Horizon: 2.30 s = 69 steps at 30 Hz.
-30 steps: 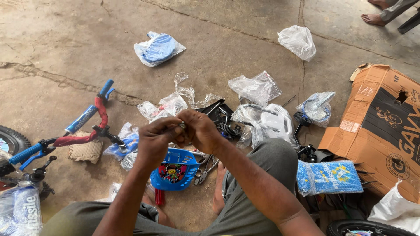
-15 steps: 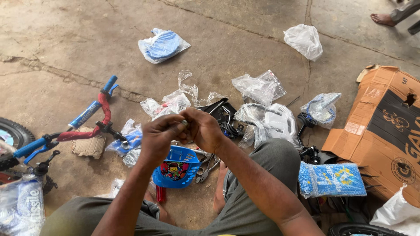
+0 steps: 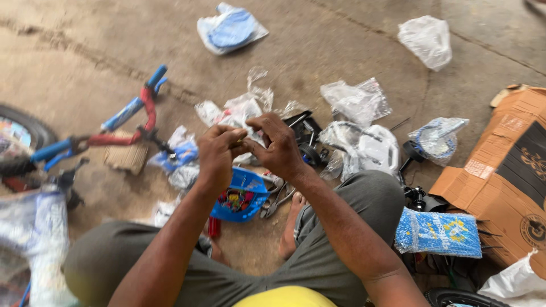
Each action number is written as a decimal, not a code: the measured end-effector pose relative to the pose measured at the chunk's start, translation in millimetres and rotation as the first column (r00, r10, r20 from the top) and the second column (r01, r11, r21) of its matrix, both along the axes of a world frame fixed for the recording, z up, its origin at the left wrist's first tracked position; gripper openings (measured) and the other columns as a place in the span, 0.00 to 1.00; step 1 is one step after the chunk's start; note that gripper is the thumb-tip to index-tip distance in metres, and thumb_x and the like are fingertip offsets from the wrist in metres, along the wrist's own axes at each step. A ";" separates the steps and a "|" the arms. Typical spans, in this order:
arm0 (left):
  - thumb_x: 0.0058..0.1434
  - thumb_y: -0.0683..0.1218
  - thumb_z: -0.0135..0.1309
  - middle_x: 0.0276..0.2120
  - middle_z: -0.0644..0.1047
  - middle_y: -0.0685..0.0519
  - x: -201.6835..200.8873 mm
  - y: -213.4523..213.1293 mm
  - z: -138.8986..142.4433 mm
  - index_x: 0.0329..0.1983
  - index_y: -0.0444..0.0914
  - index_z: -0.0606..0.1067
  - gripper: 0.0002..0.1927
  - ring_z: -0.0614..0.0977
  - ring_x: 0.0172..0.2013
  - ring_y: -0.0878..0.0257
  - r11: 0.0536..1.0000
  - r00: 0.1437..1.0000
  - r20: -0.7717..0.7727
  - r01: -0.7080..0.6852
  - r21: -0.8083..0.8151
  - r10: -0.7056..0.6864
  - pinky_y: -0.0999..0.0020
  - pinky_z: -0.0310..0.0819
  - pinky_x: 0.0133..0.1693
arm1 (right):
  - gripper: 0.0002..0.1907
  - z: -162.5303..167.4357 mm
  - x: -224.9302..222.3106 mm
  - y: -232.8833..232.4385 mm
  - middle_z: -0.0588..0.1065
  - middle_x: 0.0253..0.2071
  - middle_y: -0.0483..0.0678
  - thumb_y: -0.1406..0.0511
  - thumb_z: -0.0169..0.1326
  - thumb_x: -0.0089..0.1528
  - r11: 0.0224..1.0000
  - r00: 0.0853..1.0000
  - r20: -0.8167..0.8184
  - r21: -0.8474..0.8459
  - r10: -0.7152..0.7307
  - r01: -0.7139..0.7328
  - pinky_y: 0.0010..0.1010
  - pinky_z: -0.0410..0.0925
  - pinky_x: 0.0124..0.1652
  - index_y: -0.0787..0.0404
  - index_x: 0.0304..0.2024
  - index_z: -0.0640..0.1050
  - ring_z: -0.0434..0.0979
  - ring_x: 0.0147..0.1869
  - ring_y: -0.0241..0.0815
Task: The person assembles parts of a bicycle while sitting on the floor. They attach a blue reflector to a black wheel, install a bell on the handlebar, and attach a blue basket to the front of the bicycle using a screwdriver and wrench.
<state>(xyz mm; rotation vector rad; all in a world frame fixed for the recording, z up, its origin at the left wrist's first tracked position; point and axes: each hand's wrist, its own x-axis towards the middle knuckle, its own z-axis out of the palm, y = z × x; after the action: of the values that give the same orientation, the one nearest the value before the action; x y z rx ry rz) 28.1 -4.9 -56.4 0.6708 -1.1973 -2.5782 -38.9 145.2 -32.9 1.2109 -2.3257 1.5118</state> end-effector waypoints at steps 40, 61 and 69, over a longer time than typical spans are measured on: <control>0.71 0.51 0.51 0.28 0.80 0.49 -12.3 12.3 -34.3 0.36 0.34 0.74 0.15 0.82 0.26 0.63 0.993 0.986 0.147 0.088 -0.079 -0.076 0.65 0.83 0.30 | 0.08 -43.9 -15.9 -2.8 0.74 0.33 0.52 0.66 0.62 0.62 0.943 0.991 -0.090 0.326 0.097 -0.063 0.41 0.72 0.34 0.63 0.36 0.76 0.79 0.36 0.50; 0.71 0.61 0.46 0.29 0.79 0.52 -7.7 24.1 -43.4 0.40 0.33 0.76 0.25 0.84 0.30 0.63 0.938 0.976 0.116 0.210 -0.276 -0.184 0.65 0.86 0.32 | 0.09 -46.5 -18.3 0.3 0.75 0.33 0.54 0.64 0.60 0.61 0.888 0.998 -0.054 0.460 0.015 0.012 0.45 0.73 0.38 0.64 0.32 0.76 0.80 0.38 0.54; 0.70 0.65 0.42 0.29 0.79 0.50 -11.9 14.2 -49.7 0.41 0.35 0.75 0.28 0.85 0.29 0.63 0.943 0.955 0.133 0.284 -0.172 -0.264 0.69 0.85 0.28 | 0.08 -40.3 -24.6 2.4 0.77 0.31 0.51 0.63 0.60 0.63 0.859 0.994 0.104 0.504 0.042 -0.089 0.41 0.73 0.39 0.61 0.33 0.82 0.81 0.36 0.49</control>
<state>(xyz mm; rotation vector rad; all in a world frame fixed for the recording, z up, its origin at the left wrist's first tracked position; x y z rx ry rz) 16.3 9.3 -106.1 0.6490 -1.6549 -2.6242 -63.5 147.7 -73.2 1.3570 -2.8876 1.0025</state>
